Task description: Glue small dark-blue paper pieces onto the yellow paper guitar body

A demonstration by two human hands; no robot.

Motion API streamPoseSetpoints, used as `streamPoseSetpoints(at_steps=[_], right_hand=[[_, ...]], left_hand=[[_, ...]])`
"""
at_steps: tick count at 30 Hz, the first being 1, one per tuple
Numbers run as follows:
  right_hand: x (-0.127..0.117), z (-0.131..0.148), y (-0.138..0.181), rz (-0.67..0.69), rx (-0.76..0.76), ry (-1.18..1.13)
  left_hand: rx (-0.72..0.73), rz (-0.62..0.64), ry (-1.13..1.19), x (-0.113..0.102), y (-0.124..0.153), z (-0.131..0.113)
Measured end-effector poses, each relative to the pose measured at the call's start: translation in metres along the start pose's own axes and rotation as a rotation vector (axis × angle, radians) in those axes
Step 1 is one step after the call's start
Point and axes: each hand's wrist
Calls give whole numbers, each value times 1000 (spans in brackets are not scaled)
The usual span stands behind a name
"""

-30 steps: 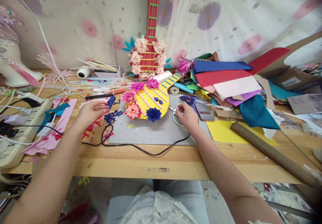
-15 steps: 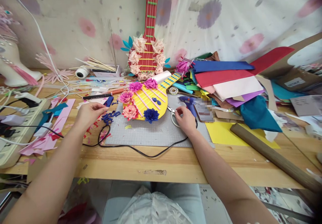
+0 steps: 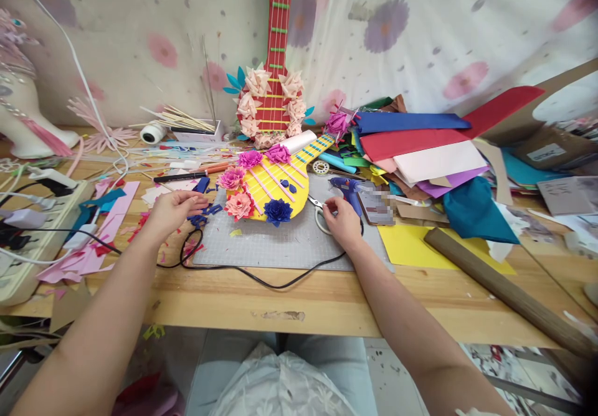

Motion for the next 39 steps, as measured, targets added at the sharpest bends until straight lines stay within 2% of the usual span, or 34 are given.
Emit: streamPoseSetpoints(at_steps=[4,7,13,17,21,24,27,29,33,37,39], right_hand=[[0,0,1,19,18,7],[1,0,2,20,23,5],[2,0,3,-4,-19,12],[-1,6,3,-27,-35,16],[-6,17,0,-37,-49,-19],[-9,26,-7,-8,-66,-51],[-8,36,-16,40,-148,-44],[-7,43,-21,81,-223,-23],[0,56,-31,172,-356,57],[9,61,-40,208,-461,128],[11,61,-42,205,-492,136]], left_hand=[[-49,63,100,-1,5,-5],[-10,11,106,-2,7,-8],[-2,-133,-75,-5,-1,1],[67,-168,-102,-7,-6,9],[121,-198,-334,-7,-6,5],[152,-149,-405,-6,-7,2],[274,-22,-383,-5,-10,6],[339,29,-448,-4,-12,10],[332,-56,-574,2,-13,11],[457,-133,-635,6,-15,7],[456,-166,-616,7,-15,5]])
Point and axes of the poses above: each hand's wrist, its own y-axis away from the middle knuckle, its own x-axis out of the palm, z = x × y, and after that the axes turned 9 degrees about x, right-handed
